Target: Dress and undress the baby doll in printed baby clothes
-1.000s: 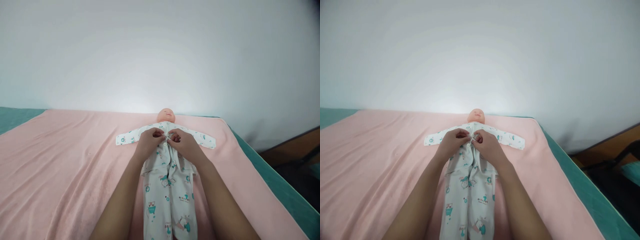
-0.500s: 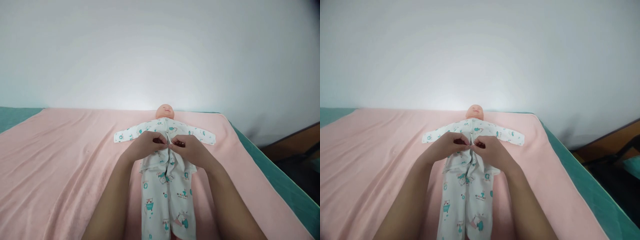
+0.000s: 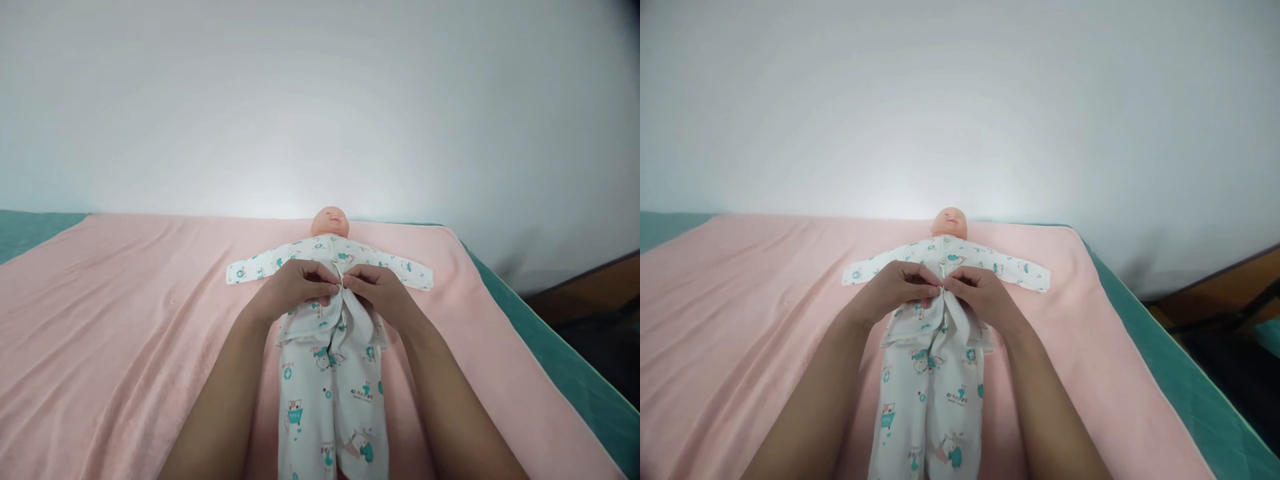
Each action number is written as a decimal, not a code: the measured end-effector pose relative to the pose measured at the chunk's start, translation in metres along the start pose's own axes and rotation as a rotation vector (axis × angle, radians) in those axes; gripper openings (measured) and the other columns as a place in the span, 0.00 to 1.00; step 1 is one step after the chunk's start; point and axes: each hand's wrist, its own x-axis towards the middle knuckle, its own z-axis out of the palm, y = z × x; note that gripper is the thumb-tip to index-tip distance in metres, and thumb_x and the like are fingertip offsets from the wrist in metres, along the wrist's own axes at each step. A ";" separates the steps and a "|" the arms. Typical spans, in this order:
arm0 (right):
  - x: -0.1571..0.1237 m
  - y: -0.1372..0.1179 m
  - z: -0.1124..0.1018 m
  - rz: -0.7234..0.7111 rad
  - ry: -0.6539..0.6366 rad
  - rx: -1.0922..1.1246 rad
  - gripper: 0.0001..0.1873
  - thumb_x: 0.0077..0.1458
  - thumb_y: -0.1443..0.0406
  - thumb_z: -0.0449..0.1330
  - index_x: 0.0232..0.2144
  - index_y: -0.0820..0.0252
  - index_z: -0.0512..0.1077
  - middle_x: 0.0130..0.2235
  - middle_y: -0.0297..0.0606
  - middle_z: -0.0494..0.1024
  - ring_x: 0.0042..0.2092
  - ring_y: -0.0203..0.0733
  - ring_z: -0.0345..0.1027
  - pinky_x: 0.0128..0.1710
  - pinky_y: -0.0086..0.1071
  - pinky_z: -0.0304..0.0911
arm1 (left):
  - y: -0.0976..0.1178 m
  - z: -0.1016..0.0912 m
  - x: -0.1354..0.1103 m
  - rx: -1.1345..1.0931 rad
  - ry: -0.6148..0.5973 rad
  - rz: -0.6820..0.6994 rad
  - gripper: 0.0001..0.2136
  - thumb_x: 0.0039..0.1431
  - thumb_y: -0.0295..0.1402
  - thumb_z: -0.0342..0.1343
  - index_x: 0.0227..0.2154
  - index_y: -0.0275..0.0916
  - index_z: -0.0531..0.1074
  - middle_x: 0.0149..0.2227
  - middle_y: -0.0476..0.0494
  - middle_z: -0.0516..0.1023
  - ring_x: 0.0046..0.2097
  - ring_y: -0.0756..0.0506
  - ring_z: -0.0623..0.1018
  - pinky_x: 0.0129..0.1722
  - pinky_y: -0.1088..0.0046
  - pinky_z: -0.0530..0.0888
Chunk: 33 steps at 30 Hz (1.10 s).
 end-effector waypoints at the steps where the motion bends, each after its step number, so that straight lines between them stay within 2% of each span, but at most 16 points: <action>1: -0.001 -0.001 0.000 0.001 0.005 -0.001 0.14 0.50 0.54 0.61 0.26 0.58 0.73 0.24 0.30 0.67 0.26 0.33 0.57 0.25 0.28 0.52 | -0.001 0.000 0.000 0.000 -0.001 0.002 0.06 0.51 0.33 0.60 0.30 0.37 0.75 0.22 0.49 0.73 0.27 0.52 0.72 0.27 0.77 0.67; 6: -0.003 -0.008 0.003 0.017 -0.018 0.000 0.12 0.50 0.55 0.61 0.28 0.59 0.73 0.24 0.31 0.69 0.26 0.34 0.59 0.26 0.29 0.57 | -0.004 -0.002 0.002 0.028 0.009 -0.016 0.06 0.51 0.34 0.61 0.29 0.37 0.73 0.22 0.51 0.71 0.25 0.53 0.69 0.24 0.78 0.63; 17: 0.006 0.004 0.004 -0.039 -0.042 -0.063 0.14 0.54 0.56 0.58 0.27 0.60 0.74 0.23 0.33 0.73 0.25 0.34 0.66 0.25 0.28 0.62 | -0.006 -0.003 0.005 0.046 0.004 -0.035 0.08 0.50 0.34 0.61 0.27 0.36 0.70 0.20 0.52 0.69 0.24 0.54 0.69 0.24 0.78 0.64; 24: 0.005 0.007 0.002 -0.067 -0.082 -0.106 0.10 0.55 0.60 0.57 0.34 0.58 0.74 0.26 0.32 0.73 0.27 0.33 0.66 0.27 0.28 0.63 | -0.007 -0.002 0.005 0.012 0.018 -0.006 0.10 0.51 0.36 0.61 0.30 0.37 0.66 0.21 0.52 0.71 0.24 0.52 0.72 0.24 0.76 0.69; 29: 0.000 0.003 0.004 -0.132 -0.159 -0.186 0.09 0.53 0.64 0.58 0.38 0.55 0.72 0.30 0.31 0.72 0.30 0.34 0.64 0.31 0.29 0.61 | -0.006 -0.002 0.003 0.013 0.009 -0.015 0.10 0.52 0.35 0.60 0.31 0.38 0.65 0.22 0.52 0.71 0.24 0.52 0.73 0.25 0.75 0.70; 33: -0.001 0.001 0.006 -0.193 -0.111 -0.332 0.10 0.49 0.68 0.60 0.36 0.54 0.72 0.30 0.29 0.67 0.31 0.33 0.59 0.30 0.28 0.58 | -0.007 0.001 0.004 0.006 0.024 0.009 0.09 0.51 0.32 0.60 0.31 0.38 0.63 0.24 0.53 0.71 0.24 0.53 0.73 0.25 0.76 0.70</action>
